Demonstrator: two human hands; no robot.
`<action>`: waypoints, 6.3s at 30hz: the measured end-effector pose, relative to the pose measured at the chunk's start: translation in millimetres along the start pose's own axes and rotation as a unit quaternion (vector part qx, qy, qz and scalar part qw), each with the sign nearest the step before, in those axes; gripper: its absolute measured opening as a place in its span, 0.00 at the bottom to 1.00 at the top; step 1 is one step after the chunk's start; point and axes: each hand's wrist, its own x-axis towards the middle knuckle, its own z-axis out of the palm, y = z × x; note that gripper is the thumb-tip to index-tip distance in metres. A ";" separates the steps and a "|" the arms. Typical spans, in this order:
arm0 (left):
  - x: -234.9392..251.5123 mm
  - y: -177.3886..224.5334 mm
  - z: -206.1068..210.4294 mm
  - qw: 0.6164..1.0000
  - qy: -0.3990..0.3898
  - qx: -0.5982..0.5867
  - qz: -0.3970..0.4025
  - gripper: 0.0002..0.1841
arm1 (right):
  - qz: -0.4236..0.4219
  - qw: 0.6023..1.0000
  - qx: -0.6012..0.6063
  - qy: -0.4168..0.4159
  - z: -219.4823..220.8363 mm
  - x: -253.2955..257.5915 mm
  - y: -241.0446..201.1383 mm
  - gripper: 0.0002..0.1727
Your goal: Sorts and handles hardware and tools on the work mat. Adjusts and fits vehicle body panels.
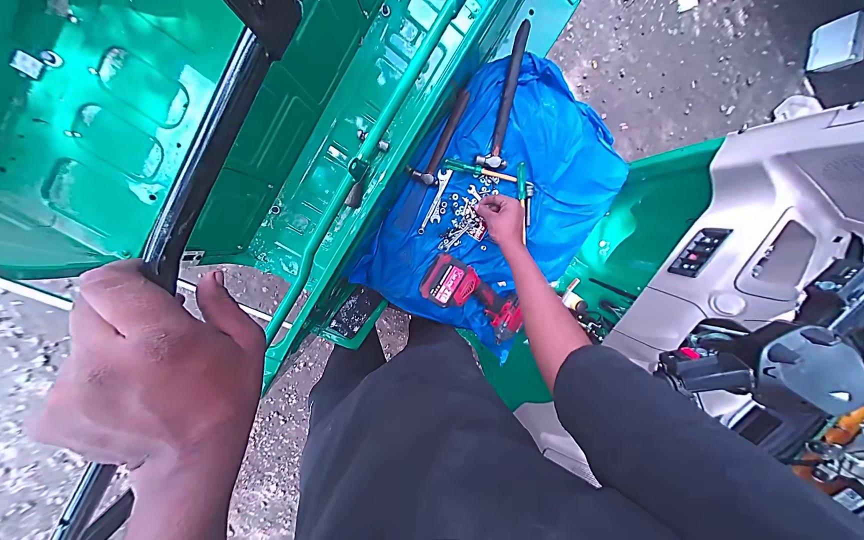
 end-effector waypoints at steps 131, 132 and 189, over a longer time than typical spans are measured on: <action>75.7 278.1 352.5 0.843 0.124 -0.201 0.483 0.24 | -0.153 0.980 -0.120 -0.040 45.8 -37.3 22.6 0.27; 75.1 278.0 352.7 0.843 0.124 -0.201 0.483 0.24 | -0.175 0.973 -0.145 -0.031 49.1 -37.7 28.7 0.29; 74.4 277.5 353.5 0.847 0.120 -0.196 0.480 0.24 | 0.025 0.918 0.396 -0.015 3.0 -44.4 39.1 0.01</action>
